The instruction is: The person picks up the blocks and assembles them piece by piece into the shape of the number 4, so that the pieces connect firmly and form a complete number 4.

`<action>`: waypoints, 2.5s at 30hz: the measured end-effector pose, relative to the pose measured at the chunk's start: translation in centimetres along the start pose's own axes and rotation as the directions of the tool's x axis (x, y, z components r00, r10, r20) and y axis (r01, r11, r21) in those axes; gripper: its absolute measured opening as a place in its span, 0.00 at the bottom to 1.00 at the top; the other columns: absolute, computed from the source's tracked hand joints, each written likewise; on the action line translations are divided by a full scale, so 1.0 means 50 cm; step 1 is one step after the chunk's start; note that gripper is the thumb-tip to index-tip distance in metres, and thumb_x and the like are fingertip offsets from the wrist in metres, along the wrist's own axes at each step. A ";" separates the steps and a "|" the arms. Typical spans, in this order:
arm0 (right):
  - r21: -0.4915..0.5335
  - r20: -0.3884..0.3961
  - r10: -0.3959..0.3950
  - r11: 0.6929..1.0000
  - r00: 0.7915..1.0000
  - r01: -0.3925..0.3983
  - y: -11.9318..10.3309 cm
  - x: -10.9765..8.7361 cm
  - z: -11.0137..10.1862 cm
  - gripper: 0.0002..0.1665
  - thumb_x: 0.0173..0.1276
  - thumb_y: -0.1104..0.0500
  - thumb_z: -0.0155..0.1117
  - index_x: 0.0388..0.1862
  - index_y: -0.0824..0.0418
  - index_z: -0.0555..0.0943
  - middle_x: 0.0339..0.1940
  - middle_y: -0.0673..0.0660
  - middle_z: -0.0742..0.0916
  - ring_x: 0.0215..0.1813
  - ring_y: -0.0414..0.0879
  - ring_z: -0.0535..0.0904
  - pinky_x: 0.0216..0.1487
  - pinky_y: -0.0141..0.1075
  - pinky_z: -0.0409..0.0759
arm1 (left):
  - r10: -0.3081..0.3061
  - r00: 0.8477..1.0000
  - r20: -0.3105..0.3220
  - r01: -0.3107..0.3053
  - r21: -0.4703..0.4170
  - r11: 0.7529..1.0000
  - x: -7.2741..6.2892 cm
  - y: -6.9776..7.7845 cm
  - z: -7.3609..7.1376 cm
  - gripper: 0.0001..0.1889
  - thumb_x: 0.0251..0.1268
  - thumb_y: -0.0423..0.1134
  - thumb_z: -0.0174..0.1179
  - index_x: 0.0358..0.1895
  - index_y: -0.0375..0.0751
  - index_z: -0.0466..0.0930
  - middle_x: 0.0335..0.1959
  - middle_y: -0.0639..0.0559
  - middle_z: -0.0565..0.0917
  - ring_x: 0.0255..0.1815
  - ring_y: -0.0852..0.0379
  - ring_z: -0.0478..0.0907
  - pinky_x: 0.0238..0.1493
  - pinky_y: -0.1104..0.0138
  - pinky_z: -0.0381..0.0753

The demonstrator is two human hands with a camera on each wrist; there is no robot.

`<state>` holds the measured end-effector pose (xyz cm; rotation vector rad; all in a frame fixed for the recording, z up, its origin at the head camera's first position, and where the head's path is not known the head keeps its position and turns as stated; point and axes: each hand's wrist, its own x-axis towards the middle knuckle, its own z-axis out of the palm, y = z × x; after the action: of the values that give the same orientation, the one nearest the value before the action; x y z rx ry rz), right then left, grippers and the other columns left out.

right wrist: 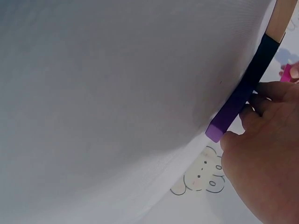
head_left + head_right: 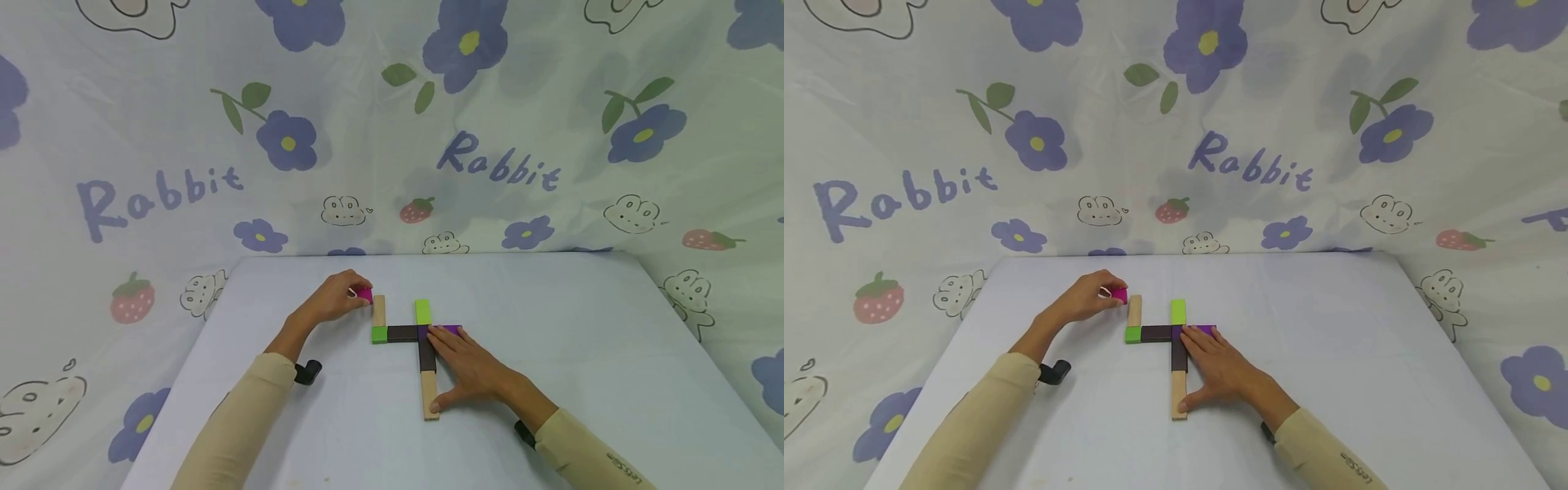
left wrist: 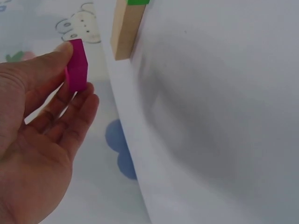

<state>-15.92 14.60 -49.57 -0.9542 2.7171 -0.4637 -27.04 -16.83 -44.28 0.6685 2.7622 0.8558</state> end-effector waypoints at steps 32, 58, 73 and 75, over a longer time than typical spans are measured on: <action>-0.008 0.008 0.021 1.000 1.000 -0.021 -0.002 0.003 0.002 0.79 0.44 0.18 0.69 0.83 0.62 0.53 0.84 0.56 0.56 0.83 0.52 0.47 0.79 0.55 0.43 | 0.023 1.000 -0.021 -0.023 -0.018 1.000 0.065 0.002 0.018 0.18 0.66 0.32 0.67 0.59 0.33 0.82 0.51 0.44 0.80 0.53 0.47 0.79 0.56 0.58 0.80; -0.013 0.002 0.008 1.000 1.000 -0.008 0.002 0.003 0.003 0.79 0.44 0.18 0.68 0.83 0.61 0.53 0.84 0.55 0.56 0.83 0.51 0.47 0.79 0.54 0.43 | -0.049 0.999 -0.004 0.049 0.020 0.999 0.100 -0.024 0.052 0.19 0.68 0.34 0.65 0.60 0.33 0.81 0.52 0.42 0.79 0.54 0.46 0.77 0.60 0.56 0.77; -0.010 0.011 0.022 1.000 1.000 -0.022 0.001 0.002 0.001 0.78 0.44 0.18 0.69 0.83 0.61 0.53 0.84 0.55 0.56 0.83 0.51 0.48 0.79 0.54 0.43 | -0.037 0.999 -0.027 0.037 0.017 0.999 0.099 -0.022 0.058 0.18 0.67 0.33 0.66 0.59 0.33 0.82 0.50 0.43 0.79 0.52 0.46 0.77 0.60 0.53 0.76; -0.012 0.011 0.021 1.000 1.000 -0.021 0.001 0.002 0.001 0.78 0.44 0.18 0.69 0.83 0.61 0.53 0.84 0.55 0.56 0.83 0.51 0.48 0.79 0.54 0.43 | -0.032 0.999 -0.029 0.033 0.022 0.999 0.098 -0.023 0.059 0.18 0.67 0.33 0.66 0.59 0.32 0.82 0.50 0.43 0.79 0.53 0.46 0.77 0.60 0.53 0.76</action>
<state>-15.99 14.56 -49.62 -0.9271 2.7204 -0.4381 -30.95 -13.94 -47.54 0.6179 2.8042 0.8348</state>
